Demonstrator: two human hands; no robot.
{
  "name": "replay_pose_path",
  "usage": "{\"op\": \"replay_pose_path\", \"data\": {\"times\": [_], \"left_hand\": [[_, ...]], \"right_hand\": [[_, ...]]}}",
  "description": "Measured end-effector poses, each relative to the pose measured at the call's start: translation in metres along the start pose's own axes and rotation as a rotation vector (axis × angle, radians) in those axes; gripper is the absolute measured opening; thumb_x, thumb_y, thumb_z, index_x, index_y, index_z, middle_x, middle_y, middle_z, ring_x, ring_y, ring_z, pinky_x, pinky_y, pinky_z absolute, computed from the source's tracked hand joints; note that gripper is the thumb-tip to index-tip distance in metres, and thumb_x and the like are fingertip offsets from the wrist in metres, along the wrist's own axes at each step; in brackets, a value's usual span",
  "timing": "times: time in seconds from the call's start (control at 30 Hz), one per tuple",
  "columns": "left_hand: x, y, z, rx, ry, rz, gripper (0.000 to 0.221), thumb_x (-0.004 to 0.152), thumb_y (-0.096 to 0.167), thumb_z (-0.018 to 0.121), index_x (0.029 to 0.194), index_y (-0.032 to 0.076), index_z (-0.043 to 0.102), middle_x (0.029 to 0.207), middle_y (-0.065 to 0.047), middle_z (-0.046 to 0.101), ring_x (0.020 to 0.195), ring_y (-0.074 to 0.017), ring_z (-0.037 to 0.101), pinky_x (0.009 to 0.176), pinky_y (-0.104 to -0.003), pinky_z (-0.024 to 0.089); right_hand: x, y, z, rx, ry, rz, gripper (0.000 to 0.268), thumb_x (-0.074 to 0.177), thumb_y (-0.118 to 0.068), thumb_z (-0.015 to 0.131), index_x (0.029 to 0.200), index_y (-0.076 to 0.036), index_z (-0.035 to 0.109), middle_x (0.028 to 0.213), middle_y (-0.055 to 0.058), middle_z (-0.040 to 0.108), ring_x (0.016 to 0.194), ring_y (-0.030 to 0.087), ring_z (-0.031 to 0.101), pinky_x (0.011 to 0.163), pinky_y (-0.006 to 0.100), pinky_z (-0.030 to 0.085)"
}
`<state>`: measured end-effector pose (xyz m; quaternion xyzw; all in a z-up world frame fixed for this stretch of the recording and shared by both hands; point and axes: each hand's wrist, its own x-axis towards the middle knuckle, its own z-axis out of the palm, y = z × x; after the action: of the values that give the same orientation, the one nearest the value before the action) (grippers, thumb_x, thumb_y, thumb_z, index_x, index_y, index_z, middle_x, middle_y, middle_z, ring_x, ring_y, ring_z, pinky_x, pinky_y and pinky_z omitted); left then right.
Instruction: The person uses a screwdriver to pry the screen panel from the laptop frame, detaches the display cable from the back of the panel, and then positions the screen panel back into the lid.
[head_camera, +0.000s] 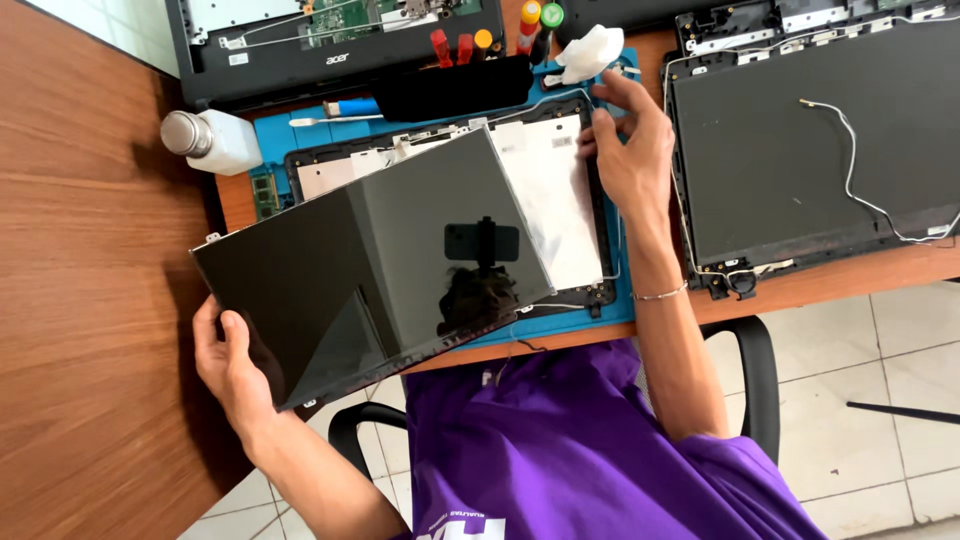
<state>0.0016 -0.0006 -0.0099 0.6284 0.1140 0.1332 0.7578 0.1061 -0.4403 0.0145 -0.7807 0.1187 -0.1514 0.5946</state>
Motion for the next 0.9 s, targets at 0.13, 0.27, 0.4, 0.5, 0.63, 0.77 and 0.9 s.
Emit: {"op": "replay_pose_path", "data": {"times": [0.13, 0.27, 0.4, 0.5, 0.63, 0.77, 0.9], "left_hand": [[0.003, -0.001, 0.002, 0.026, 0.001, 0.012, 0.033, 0.113, 0.014, 0.056, 0.141, -0.004, 0.053, 0.135, -0.011, 0.063, 0.123, -0.0155, 0.06, 0.113, -0.03, 0.045], [0.004, 0.007, -0.003, 0.084, 0.033, -0.006, 0.036, 0.113, 0.015, 0.056, 0.143, -0.004, 0.052, 0.136, -0.011, 0.062, 0.123, -0.0156, 0.059, 0.112, -0.029, 0.045], [0.006, 0.009, 0.0, 0.064, 0.029, 0.008, 0.038, 0.114, 0.015, 0.057, 0.145, -0.005, 0.052, 0.138, -0.012, 0.062, 0.126, -0.0158, 0.059, 0.115, -0.029, 0.044], [0.008, 0.008, 0.004, 0.003, 0.015, -0.01, 0.036, 0.113, 0.015, 0.056, 0.143, -0.004, 0.052, 0.135, -0.013, 0.063, 0.124, -0.0169, 0.06, 0.115, -0.03, 0.045], [0.016, 0.002, 0.012, 0.003, -0.045, 0.023, 0.036, 0.113, 0.016, 0.058, 0.142, -0.004, 0.053, 0.136, -0.012, 0.063, 0.124, -0.0172, 0.061, 0.114, -0.031, 0.046], [0.026, -0.008, 0.021, 0.001, -0.092, 0.0, 0.037, 0.111, 0.018, 0.061, 0.141, -0.004, 0.054, 0.133, -0.011, 0.064, 0.121, -0.0158, 0.061, 0.11, -0.03, 0.047], [0.034, -0.019, 0.032, 0.068, -0.122, -0.013, 0.038, 0.111, 0.019, 0.062, 0.141, -0.004, 0.056, 0.131, -0.009, 0.065, 0.118, -0.0133, 0.061, 0.107, -0.028, 0.048]], "right_hand": [[-0.008, -0.011, -0.004, -0.017, 0.021, -0.058, 0.036, 0.101, 0.006, 0.06, 0.137, 0.007, 0.062, 0.124, 0.015, 0.074, 0.085, 0.012, 0.073, 0.074, 0.026, 0.064], [-0.035, -0.028, -0.013, -0.137, -0.068, 0.061, 0.026, 0.098, 0.002, 0.067, 0.124, 0.007, 0.07, 0.099, 0.013, 0.078, 0.078, 0.012, 0.075, 0.071, 0.026, 0.062], [-0.062, -0.039, -0.018, -0.158, -0.107, 0.166, 0.024, 0.097, -0.002, 0.067, 0.119, 0.003, 0.074, 0.093, 0.009, 0.078, 0.076, 0.012, 0.075, 0.07, 0.025, 0.063], [-0.084, -0.049, -0.021, -0.226, -0.135, 0.138, 0.023, 0.095, -0.003, 0.07, 0.116, -0.001, 0.077, 0.094, 0.008, 0.079, 0.076, 0.011, 0.074, 0.068, 0.025, 0.061], [-0.111, -0.057, -0.02, -0.415, -0.156, 0.024, 0.019, 0.09, -0.005, 0.075, 0.109, -0.004, 0.079, 0.091, 0.01, 0.075, 0.074, 0.018, 0.07, 0.067, 0.031, 0.056], [-0.125, -0.054, -0.023, -0.467, -0.17, -0.038, 0.019, 0.088, -0.004, 0.075, 0.107, -0.003, 0.078, 0.091, 0.011, 0.072, 0.077, 0.023, 0.069, 0.071, 0.033, 0.055], [-0.135, -0.053, -0.029, -0.478, -0.113, -0.141, 0.019, 0.088, -0.001, 0.073, 0.106, -0.003, 0.078, 0.097, 0.011, 0.072, 0.085, 0.025, 0.069, 0.077, 0.034, 0.055]]}}
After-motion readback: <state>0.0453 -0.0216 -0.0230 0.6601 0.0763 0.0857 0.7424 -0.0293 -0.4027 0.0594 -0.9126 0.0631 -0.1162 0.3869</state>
